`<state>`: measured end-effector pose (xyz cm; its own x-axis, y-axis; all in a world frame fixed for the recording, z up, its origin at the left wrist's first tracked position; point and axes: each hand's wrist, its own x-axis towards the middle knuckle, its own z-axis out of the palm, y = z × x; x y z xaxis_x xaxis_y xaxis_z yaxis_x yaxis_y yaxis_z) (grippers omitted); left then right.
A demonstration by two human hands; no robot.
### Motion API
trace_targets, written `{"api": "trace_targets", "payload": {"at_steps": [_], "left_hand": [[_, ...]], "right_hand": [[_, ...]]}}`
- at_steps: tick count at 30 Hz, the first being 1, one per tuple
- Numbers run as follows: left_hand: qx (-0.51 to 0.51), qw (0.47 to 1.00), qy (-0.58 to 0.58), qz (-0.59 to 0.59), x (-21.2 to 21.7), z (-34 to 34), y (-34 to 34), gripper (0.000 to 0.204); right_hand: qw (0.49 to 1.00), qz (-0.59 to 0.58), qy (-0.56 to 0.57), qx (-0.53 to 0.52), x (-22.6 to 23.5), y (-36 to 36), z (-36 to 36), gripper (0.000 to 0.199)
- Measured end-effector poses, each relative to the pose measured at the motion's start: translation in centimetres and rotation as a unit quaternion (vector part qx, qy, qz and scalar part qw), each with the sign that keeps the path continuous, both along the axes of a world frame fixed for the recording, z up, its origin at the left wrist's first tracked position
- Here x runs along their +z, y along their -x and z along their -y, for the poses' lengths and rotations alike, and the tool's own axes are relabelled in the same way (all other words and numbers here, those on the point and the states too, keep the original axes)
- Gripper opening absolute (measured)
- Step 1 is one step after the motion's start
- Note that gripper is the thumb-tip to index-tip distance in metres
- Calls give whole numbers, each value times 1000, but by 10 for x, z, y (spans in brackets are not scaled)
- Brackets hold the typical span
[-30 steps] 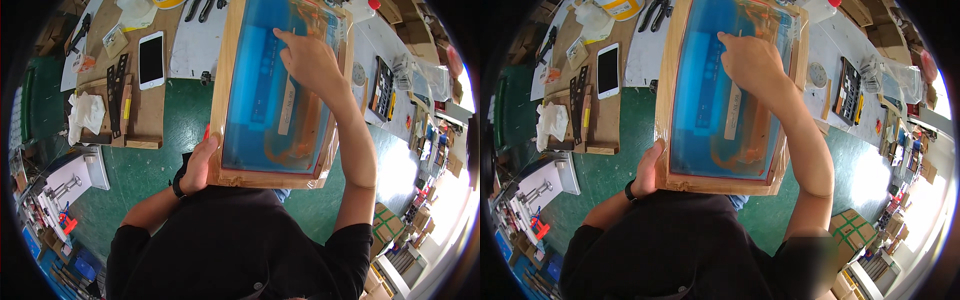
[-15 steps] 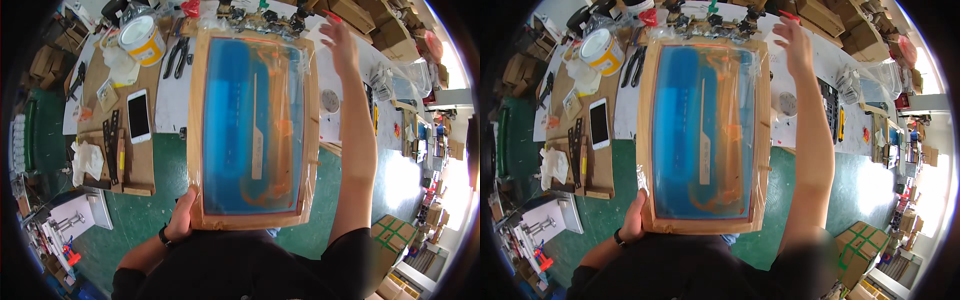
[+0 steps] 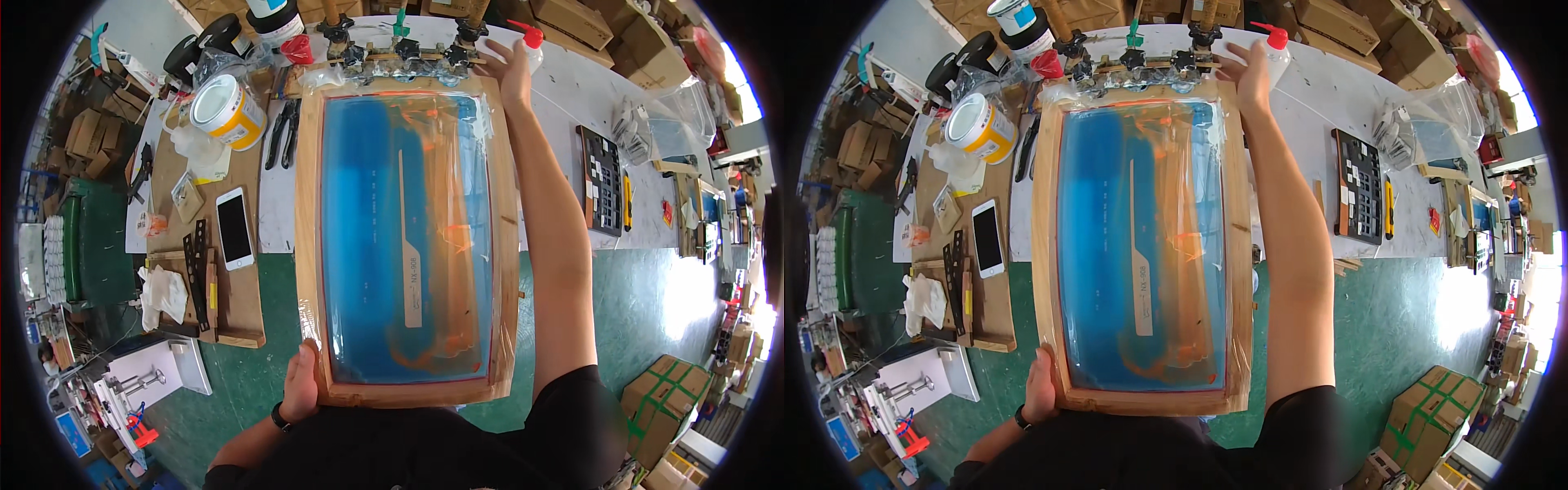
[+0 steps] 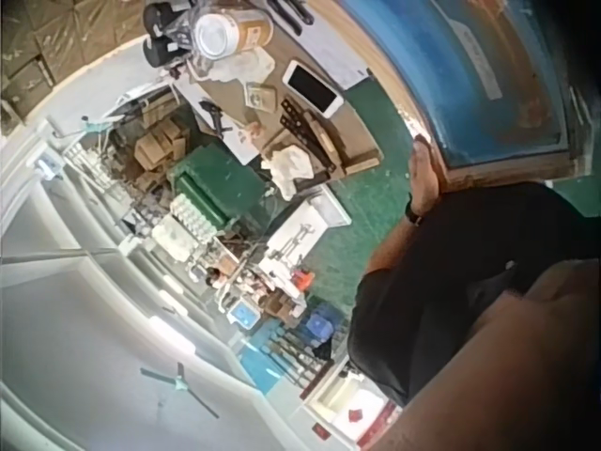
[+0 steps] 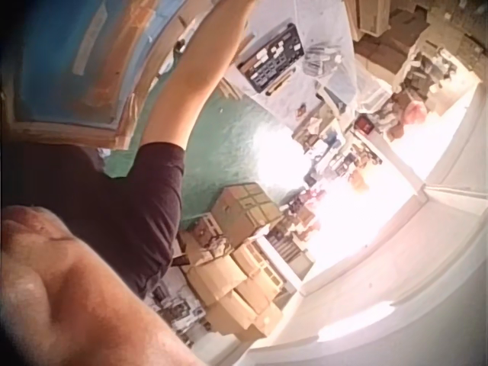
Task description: Assemble sign components and prepare a screen printing frame using a hot glue gun.
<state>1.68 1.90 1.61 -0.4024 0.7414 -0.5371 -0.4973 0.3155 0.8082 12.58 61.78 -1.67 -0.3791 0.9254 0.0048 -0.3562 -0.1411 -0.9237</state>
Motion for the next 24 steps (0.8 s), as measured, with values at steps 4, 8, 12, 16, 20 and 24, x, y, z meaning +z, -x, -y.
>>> {"api": "trace_targets", "payload": {"at_steps": [4,8,12,16,20,24], "left_hand": [[-16,1000,-17,5,-1,1,5,42],[-39,998,-43,1,-1,1,8,45],[-37,999,-27,4,5,-2,6,46],[-60,998,5,2,16,-6,7,52],[-36,987,2,160,25,-3,17,61],[-135,980,-40,144,30,0,52,68]], "right_hand": [[1000,-15,2,26,-2,5,-2,78],[998,-22,0,55,7,4,7,73],[987,60,-32,-148,29,-10,29,64],[982,14,-103,-156,64,-50,68,58],[984,33,-124,-121,69,-135,172,39],[978,160,-30,-126,49,-211,326,41]]}}
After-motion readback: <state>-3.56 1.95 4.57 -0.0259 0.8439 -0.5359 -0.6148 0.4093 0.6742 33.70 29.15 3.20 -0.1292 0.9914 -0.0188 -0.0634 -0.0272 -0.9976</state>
